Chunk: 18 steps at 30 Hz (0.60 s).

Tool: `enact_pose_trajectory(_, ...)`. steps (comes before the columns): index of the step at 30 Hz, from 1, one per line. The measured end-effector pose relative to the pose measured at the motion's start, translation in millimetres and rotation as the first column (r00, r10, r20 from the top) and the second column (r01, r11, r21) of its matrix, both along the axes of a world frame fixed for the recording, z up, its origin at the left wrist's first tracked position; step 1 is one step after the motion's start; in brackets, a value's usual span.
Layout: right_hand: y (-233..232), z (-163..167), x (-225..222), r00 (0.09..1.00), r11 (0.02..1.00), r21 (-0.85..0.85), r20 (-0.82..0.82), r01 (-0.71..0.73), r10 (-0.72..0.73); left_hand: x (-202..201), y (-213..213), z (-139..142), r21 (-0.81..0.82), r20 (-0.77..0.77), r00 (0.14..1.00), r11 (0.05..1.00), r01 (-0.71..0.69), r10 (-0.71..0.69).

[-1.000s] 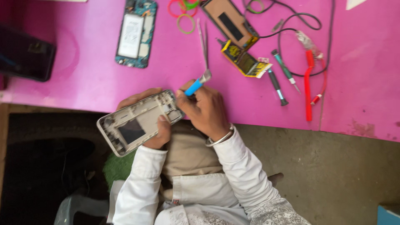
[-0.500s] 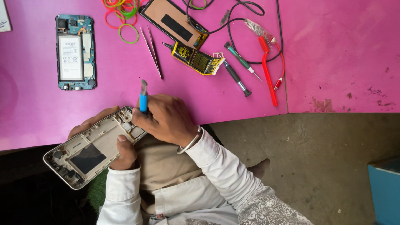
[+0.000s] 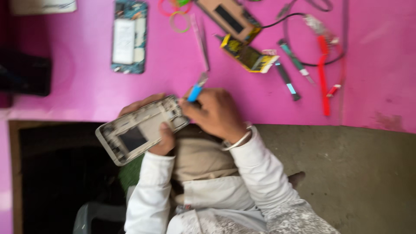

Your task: The person repairs a disassembled smartphone at a workbench. They hold the phone frame, brush dust from its interior with a blue-handled brush, use tweezers to work on small components, press a part into the frame, and apply adhesive from a tube to the phone.

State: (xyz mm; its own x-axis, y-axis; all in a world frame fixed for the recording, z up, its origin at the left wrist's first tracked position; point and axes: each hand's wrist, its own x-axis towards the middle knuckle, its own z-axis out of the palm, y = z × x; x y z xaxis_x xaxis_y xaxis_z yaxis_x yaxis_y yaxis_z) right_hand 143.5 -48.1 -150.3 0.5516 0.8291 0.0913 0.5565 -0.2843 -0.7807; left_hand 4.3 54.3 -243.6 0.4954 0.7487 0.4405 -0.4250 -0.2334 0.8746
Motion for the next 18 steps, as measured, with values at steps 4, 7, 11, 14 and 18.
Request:
enact_pose_trajectory(4, 6, 2, -1, 1.000, 0.982, 0.186, 0.024, -0.012, 0.008, -2, 5, -1, 0.040, -0.013, 1.000, 0.999, -0.021, 0.021)
enact_pose_trajectory(7, 4, 7, -1, 0.996, 0.989, 0.127, 0.056, -0.075, 0.068, -2, 5, -1, 0.028, -0.032, 0.999, 0.999, -0.018, 0.019)
enact_pose_trajectory(11, 5, 10, -2, 0.998, 0.995, 0.095, 0.049, -0.041, 0.037, -3, 4, -1, 0.005, -0.028, 0.999, 1.000, -0.021, 0.021)
enact_pose_trajectory(14, 5, 11, -5, 0.995, 0.991, 0.131, 0.095, 0.000, -0.013, -5, 3, -1, 0.006, -0.039, 0.999, 1.000, -0.004, 0.004)
enact_pose_trajectory(18, 1, 11, -5, 0.991, 0.996, 0.019, 0.102, -0.089, 0.086, -3, 5, -3, 0.035, -0.035, 0.999, 0.999, -0.019, 0.020)
